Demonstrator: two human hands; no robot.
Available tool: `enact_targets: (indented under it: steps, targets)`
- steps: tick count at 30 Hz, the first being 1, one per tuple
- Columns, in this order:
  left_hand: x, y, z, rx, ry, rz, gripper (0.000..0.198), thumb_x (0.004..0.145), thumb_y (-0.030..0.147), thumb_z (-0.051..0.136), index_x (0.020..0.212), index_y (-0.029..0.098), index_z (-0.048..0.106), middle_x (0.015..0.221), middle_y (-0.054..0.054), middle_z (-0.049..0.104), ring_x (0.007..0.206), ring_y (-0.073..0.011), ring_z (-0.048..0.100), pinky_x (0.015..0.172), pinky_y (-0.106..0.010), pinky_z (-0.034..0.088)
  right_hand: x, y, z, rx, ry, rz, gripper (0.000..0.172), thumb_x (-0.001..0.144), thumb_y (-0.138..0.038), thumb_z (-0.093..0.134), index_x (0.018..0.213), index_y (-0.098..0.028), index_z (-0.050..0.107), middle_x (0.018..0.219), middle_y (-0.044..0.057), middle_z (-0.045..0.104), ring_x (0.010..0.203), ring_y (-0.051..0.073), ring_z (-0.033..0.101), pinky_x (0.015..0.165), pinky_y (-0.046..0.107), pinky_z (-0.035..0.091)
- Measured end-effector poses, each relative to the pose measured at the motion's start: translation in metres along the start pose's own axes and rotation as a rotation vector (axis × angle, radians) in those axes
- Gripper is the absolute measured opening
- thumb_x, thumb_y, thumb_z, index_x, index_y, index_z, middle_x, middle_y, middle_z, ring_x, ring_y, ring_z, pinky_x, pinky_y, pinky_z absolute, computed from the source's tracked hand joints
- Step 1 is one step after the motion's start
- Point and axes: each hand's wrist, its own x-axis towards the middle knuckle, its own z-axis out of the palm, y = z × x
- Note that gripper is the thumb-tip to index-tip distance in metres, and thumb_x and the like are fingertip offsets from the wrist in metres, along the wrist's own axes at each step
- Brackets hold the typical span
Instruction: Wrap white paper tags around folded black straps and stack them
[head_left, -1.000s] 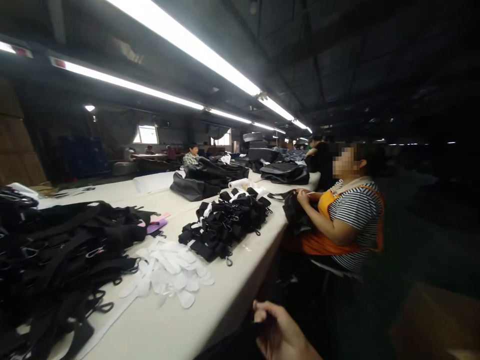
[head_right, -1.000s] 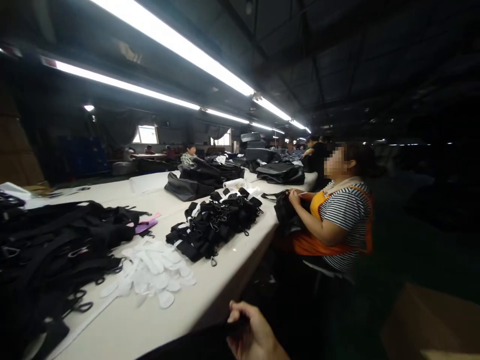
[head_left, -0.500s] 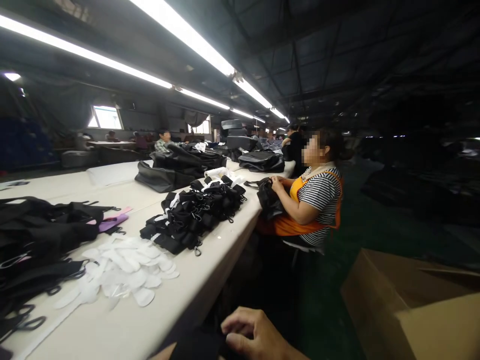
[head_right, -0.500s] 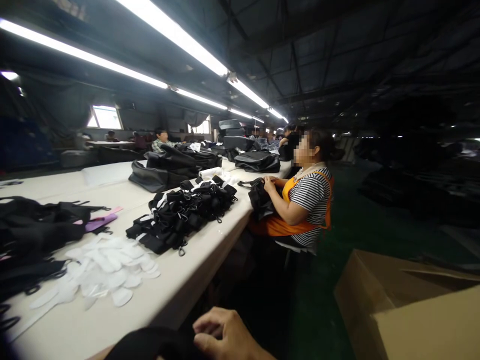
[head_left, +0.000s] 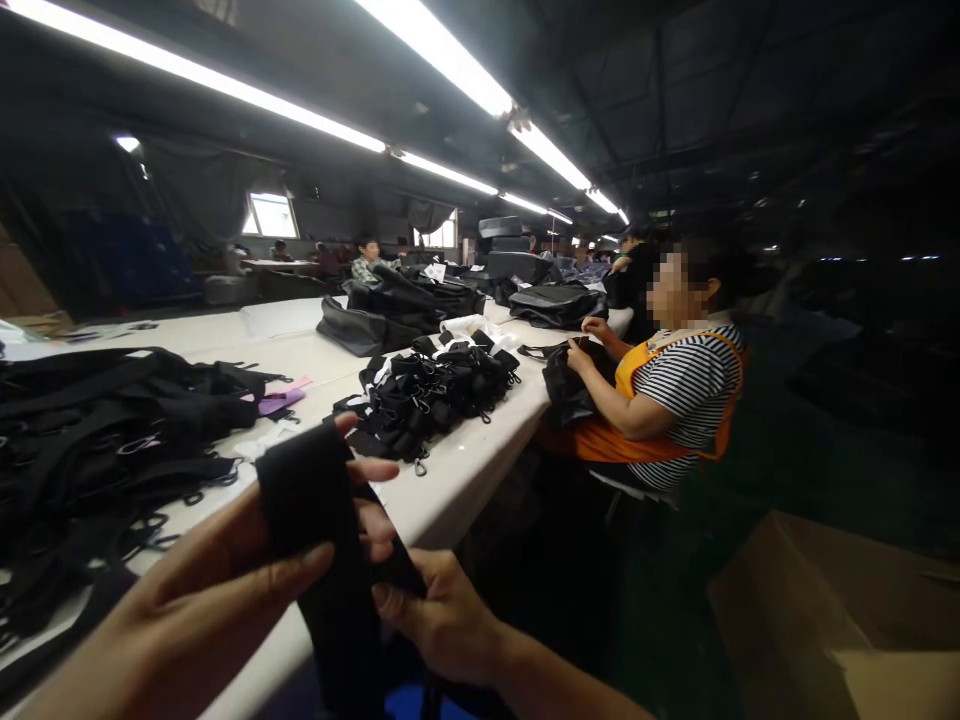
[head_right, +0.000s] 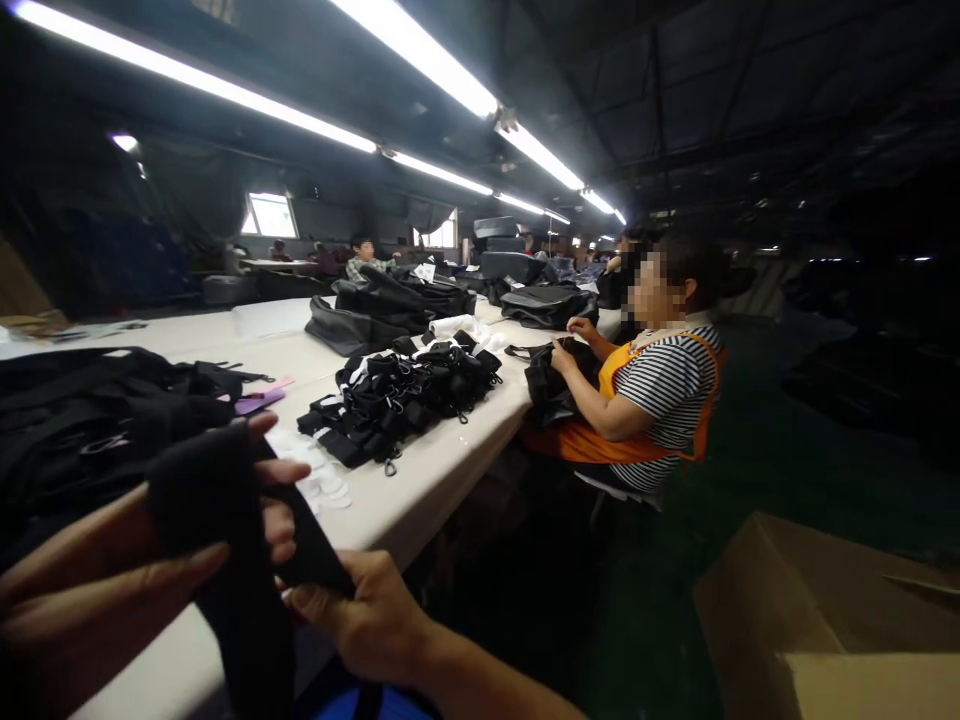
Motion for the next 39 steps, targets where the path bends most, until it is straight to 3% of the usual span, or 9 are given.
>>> enact_targets:
  steps: [2, 6, 10, 15, 20, 25, 33, 36, 39]
  targets:
    - [0.015, 0.018, 0.002, -0.031, -0.022, 0.123, 0.060, 0.082, 0.013, 0.068, 0.136, 0.035, 0.053, 0.118, -0.007, 0.074, 0.090, -0.0304, 0.075, 0.075, -0.045, 0.066, 0.019, -0.013, -0.010, 0.012, -0.063, 0.041, 0.041, 0.078, -0.054, 0.074, 0.077, -0.013, 0.065, 0.068, -0.003, 0.052, 0.064, 0.009, 0.047, 0.065, 0.023, 0.042]
    - [0.041, 0.058, 0.014, -0.036, -0.050, 0.323, 0.044, 0.082, -0.002, 0.059, 0.122, 0.015, 0.062, 0.119, -0.015, 0.073, 0.102, -0.0282, 0.073, 0.096, -0.043, 0.059, 0.053, -0.035, -0.012, -0.093, -0.082, 0.005, 0.034, 0.080, -0.048, 0.074, 0.089, -0.015, 0.070, 0.077, -0.001, 0.063, 0.074, 0.012, 0.057, 0.071, 0.025, 0.046]
    - [0.044, 0.073, 0.026, -0.024, 0.039, 0.439, 0.030, 0.082, -0.004, 0.058, 0.106, 0.012, 0.067, 0.121, -0.013, 0.072, 0.115, -0.0326, 0.067, 0.105, -0.052, 0.052, 0.048, -0.032, -0.001, -0.010, -0.113, 0.005, 0.032, 0.087, -0.042, 0.069, 0.107, -0.017, 0.070, 0.101, 0.006, 0.073, 0.095, 0.018, 0.066, 0.088, 0.030, 0.050]
    - [0.034, 0.064, 0.027, 0.004, 0.090, 0.454, 0.040, 0.080, -0.005, 0.057, 0.113, 0.015, 0.065, 0.117, -0.010, 0.074, 0.105, -0.0305, 0.071, 0.102, -0.052, 0.054, 0.021, -0.011, 0.001, 0.216, -0.137, 0.192, 0.030, 0.091, -0.041, 0.065, 0.105, -0.015, 0.071, 0.091, 0.007, 0.077, 0.081, 0.014, 0.070, 0.071, 0.021, 0.050]
    - [0.038, 0.050, 0.006, -0.022, 0.135, 0.444, 0.040, 0.083, -0.001, 0.057, 0.119, 0.016, 0.063, 0.126, -0.012, 0.070, 0.109, -0.0279, 0.070, 0.103, -0.048, 0.055, 0.004, -0.010, 0.002, 0.509, -0.292, 0.225, 0.049, 0.091, -0.060, 0.054, 0.098, -0.014, 0.068, 0.086, 0.010, 0.075, 0.077, 0.018, 0.072, 0.070, 0.026, 0.054]
    - [0.047, 0.038, -0.013, -0.139, 0.269, 0.414, 0.034, 0.085, -0.004, 0.052, 0.115, 0.009, 0.061, 0.128, -0.017, 0.068, 0.111, -0.0242, 0.069, 0.099, -0.036, 0.058, -0.008, -0.016, 0.007, 0.432, -0.379, 0.188, 0.047, 0.076, -0.043, 0.081, 0.107, -0.013, 0.061, 0.086, 0.008, 0.073, 0.070, 0.017, 0.070, 0.067, 0.026, 0.052]
    - [0.073, 0.025, -0.034, -0.331, 0.611, 0.310, 0.027, 0.087, -0.008, 0.039, 0.101, 0.000, 0.061, 0.119, -0.022, 0.069, 0.097, -0.0162, 0.073, 0.095, -0.027, 0.058, -0.009, 0.003, 0.009, 0.307, -0.345, 0.249, 0.032, 0.088, -0.031, 0.069, 0.111, -0.012, 0.058, 0.068, 0.001, 0.066, 0.055, 0.011, 0.061, 0.058, 0.025, 0.048]
    - [0.073, 0.012, -0.061, 0.038, 0.516, 0.139, 0.024, 0.093, 0.008, 0.042, 0.097, 0.003, 0.065, 0.108, -0.021, 0.074, 0.089, -0.0168, 0.074, 0.086, -0.027, 0.060, -0.008, -0.005, -0.002, 0.302, -0.306, 0.212, 0.026, 0.090, -0.033, 0.067, 0.104, -0.012, 0.061, 0.066, 0.001, 0.066, 0.053, 0.011, 0.061, 0.055, 0.025, 0.049]
    - [0.061, -0.003, -0.082, 0.468, 0.442, -0.011, 0.034, 0.090, 0.035, 0.060, 0.080, 0.006, 0.071, 0.072, -0.017, 0.074, 0.061, -0.0214, 0.069, 0.066, -0.035, 0.060, -0.004, -0.027, -0.019, 0.231, -0.261, 0.158, 0.024, 0.093, -0.035, 0.063, 0.103, -0.014, 0.062, 0.068, 0.003, 0.069, 0.054, 0.015, 0.065, 0.057, 0.028, 0.052]
